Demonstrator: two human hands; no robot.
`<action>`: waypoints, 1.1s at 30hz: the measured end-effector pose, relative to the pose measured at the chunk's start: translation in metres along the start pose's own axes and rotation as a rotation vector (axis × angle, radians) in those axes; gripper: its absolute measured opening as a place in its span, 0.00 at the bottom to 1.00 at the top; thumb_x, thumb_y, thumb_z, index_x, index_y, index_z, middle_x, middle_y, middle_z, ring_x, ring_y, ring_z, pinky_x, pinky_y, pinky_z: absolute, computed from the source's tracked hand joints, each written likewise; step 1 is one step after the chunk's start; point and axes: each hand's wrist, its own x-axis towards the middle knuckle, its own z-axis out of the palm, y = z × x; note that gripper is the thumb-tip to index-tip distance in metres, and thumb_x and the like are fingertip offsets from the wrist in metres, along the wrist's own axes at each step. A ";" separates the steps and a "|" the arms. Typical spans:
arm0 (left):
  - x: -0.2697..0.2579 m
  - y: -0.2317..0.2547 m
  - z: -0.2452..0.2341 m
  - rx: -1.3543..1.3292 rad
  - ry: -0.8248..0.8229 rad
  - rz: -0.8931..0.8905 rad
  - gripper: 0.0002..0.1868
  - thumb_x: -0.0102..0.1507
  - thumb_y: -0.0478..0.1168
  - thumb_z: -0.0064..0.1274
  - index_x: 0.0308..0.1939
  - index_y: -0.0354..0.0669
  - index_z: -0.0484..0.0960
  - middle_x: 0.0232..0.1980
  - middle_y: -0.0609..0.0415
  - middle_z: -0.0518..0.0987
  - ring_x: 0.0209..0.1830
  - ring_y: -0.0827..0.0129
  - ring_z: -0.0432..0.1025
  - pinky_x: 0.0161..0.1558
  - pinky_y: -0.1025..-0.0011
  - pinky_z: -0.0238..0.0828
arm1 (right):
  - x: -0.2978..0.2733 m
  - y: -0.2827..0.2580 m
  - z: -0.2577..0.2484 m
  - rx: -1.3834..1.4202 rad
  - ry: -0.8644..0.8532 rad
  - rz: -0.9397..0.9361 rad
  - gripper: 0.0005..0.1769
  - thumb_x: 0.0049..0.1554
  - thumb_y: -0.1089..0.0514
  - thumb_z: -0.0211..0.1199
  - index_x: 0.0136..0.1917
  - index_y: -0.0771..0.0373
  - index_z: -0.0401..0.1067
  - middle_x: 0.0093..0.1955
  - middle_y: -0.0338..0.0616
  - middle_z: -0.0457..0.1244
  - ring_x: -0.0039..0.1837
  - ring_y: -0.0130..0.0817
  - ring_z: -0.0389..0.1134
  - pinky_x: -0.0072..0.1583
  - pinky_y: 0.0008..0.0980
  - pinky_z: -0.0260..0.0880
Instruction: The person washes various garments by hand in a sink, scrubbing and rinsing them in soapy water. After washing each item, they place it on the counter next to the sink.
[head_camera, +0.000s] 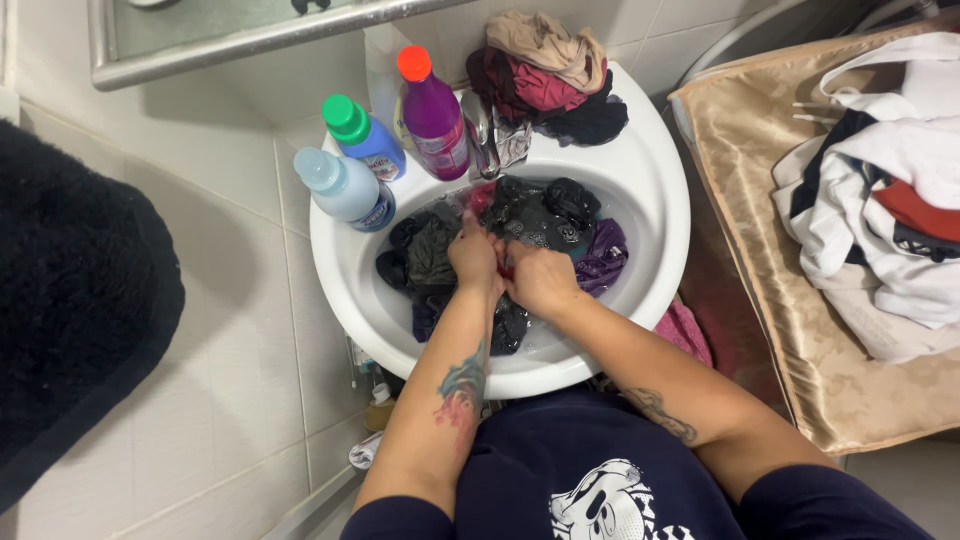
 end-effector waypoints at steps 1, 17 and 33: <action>-0.007 0.009 0.005 0.094 -0.051 -0.005 0.21 0.71 0.55 0.50 0.39 0.40 0.71 0.27 0.59 0.68 0.23 0.72 0.62 0.25 0.72 0.58 | 0.003 0.004 -0.003 0.143 0.016 0.042 0.18 0.48 0.51 0.72 0.46 0.62 0.74 0.43 0.55 0.71 0.46 0.52 0.74 0.48 0.45 0.74; -0.079 0.046 -0.100 1.182 -0.099 0.791 0.09 0.61 0.41 0.63 0.37 0.40 0.83 0.47 0.47 0.78 0.49 0.54 0.73 0.54 0.63 0.69 | 0.071 0.176 -0.079 -0.340 0.445 -0.319 0.31 0.52 0.66 0.68 0.70 0.65 0.72 0.71 0.60 0.61 0.73 0.62 0.57 0.73 0.53 0.57; -0.112 0.055 -0.117 1.202 -0.097 0.975 0.10 0.62 0.39 0.62 0.32 0.36 0.79 0.45 0.47 0.78 0.48 0.50 0.73 0.49 0.59 0.70 | 0.040 0.110 -0.077 -0.289 0.391 0.002 0.22 0.53 0.54 0.69 0.58 0.64 0.71 0.66 0.61 0.58 0.70 0.61 0.57 0.70 0.61 0.58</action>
